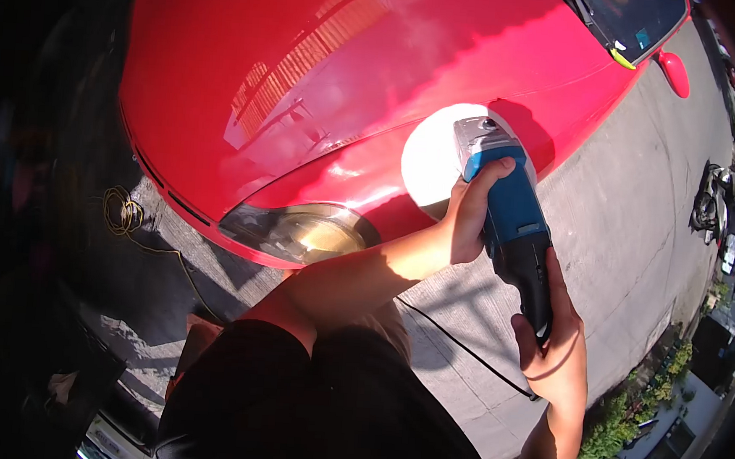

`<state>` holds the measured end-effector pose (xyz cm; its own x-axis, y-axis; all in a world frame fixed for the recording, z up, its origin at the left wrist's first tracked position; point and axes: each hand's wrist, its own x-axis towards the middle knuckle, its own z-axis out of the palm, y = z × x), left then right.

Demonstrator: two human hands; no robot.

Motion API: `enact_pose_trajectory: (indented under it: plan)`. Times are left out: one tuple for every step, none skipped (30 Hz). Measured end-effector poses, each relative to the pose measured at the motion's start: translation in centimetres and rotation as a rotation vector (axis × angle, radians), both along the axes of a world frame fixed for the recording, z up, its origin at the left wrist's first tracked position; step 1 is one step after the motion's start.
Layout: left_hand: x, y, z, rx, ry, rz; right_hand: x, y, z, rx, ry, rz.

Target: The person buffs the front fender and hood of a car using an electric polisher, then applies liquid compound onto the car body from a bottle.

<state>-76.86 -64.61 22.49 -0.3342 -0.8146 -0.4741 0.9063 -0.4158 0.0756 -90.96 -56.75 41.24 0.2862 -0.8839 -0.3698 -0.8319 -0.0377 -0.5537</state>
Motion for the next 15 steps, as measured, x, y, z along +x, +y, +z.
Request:
enact_pose_trajectory:
  plan:
    - [-1.7, -1.7, 0.5, 0.002, -0.016, 0.015, -1.5, -0.7, -0.4, -0.061, -0.014, -0.005]
    - [-3.2, -3.1, 0.8, 0.003, -0.034, 0.027, -2.2, -1.1, -0.2, -0.009, -0.004, -0.083]
    - [-4.5, -4.1, 0.6, -0.013, -0.093, 0.005, -2.8, -1.5, 0.1, 0.042, 0.005, -0.164]
    - [-5.5, -4.7, 0.2, -0.029, -0.154, -0.021, -3.0, -1.5, 0.1, 0.075, 0.009, -0.204]
    - [-6.0, -4.9, 0.4, -0.043, -0.189, 0.009, -3.1, -1.4, 0.2, 0.108, 0.013, -0.246]
    - [-5.8, -4.4, 0.1, -0.045, -0.200, 0.045, -3.3, -1.4, 0.3, 0.140, 0.017, -0.287]
    - [-5.7, -3.6, 0.1, -0.046, -0.212, 0.079, -3.5, -0.9, 0.0, 0.119, 0.021, -0.261]
    - [-5.4, -2.7, 0.0, -0.051, -0.224, 0.111, -3.6, -0.2, -0.4, 0.097, 0.005, -0.227]
    - [-4.7, -1.7, 0.0, -0.027, -0.242, 0.109, -3.6, 0.6, -0.9, 0.065, -0.031, -0.168]
    - [-3.6, -0.3, 0.1, -0.002, -0.260, 0.102, -3.4, 1.5, -1.4, 0.053, -0.062, -0.124]
    - [-2.2, 1.3, 0.2, 0.027, -0.272, 0.094, -2.9, 2.3, -1.7, 0.062, -0.077, -0.097]
    - [-1.0, 2.7, 0.2, 0.053, -0.280, 0.092, -2.2, 2.9, -1.9, 0.073, -0.079, -0.075]
    - [0.1, 3.8, 0.1, 0.102, -0.287, 0.107, -1.1, 3.5, -2.0, 0.104, -0.072, -0.067]
    - [0.9, 4.9, -0.6, 0.113, -0.280, 0.156, -0.1, 4.0, -2.2, 0.130, -0.066, -0.053]
    - [1.7, 6.1, -1.8, 0.124, -0.272, 0.207, 0.9, 4.5, -2.3, 0.155, -0.053, -0.045]
